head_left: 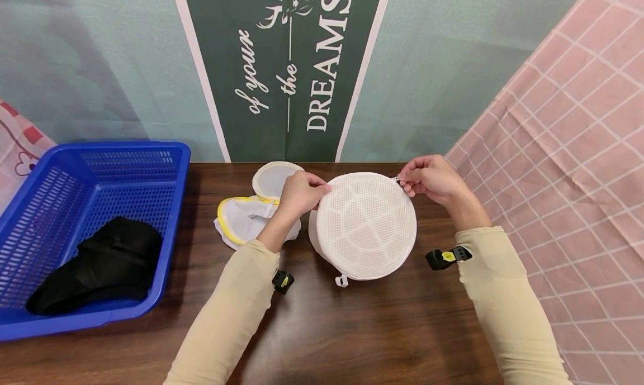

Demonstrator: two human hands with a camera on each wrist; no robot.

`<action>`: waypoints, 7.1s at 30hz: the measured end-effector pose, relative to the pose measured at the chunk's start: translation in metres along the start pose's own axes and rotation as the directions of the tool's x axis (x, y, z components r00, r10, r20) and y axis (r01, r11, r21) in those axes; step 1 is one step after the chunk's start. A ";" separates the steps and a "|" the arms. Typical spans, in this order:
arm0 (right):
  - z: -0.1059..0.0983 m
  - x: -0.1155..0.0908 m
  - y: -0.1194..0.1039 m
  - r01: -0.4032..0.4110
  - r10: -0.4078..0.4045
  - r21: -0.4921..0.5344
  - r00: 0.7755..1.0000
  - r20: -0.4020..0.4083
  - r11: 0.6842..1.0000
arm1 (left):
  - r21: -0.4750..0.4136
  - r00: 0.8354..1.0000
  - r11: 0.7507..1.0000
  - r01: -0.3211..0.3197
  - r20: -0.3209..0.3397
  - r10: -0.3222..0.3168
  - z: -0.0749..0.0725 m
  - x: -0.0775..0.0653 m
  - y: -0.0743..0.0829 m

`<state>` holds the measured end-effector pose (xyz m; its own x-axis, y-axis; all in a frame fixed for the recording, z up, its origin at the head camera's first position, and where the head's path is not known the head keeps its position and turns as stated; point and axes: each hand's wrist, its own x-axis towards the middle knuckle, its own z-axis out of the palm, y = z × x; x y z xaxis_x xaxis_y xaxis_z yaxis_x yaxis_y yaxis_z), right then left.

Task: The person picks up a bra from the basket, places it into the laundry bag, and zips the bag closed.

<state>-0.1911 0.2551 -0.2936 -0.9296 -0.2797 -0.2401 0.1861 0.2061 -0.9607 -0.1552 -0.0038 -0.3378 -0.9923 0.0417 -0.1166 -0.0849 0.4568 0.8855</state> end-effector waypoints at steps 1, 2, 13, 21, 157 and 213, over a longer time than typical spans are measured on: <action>0.000 0.000 0.001 -0.001 0.001 0.008 1.000 -0.006 1.000 | 0.000 1.000 1.000 -0.004 -0.017 0.004 0.001 0.000 -0.001; 0.000 0.000 0.001 -0.003 0.003 0.018 1.000 -0.012 1.000 | 0.003 0.999 1.000 -0.009 -0.036 0.009 0.002 0.000 -0.001; -0.008 -0.004 0.005 -0.010 0.012 0.085 1.000 -0.022 0.996 | 0.022 0.984 0.998 -0.054 -0.170 0.057 0.003 -0.001 -0.013; -0.007 -0.006 0.005 0.021 -0.021 0.113 1.000 0.000 0.993 | -0.134 0.995 0.990 0.035 -0.086 -0.047 -0.002 -0.002 -0.018; -0.001 0.002 -0.008 -0.081 0.083 -0.403 0.996 -0.012 0.911 | 0.136 0.985 0.988 -0.069 0.165 0.046 -0.011 0.004 0.003; 0.007 -0.001 -0.011 -0.008 0.004 -0.278 1.000 -0.016 0.960 | 0.110 0.980 0.990 -0.092 0.187 0.070 -0.007 0.000 0.002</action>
<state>-0.1897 0.2469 -0.2834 -0.9339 -0.2637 -0.2413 0.0976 0.4612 -0.8819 -0.1558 -0.0085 -0.3329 -0.9614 0.2391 -0.1360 0.0172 0.5459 0.8377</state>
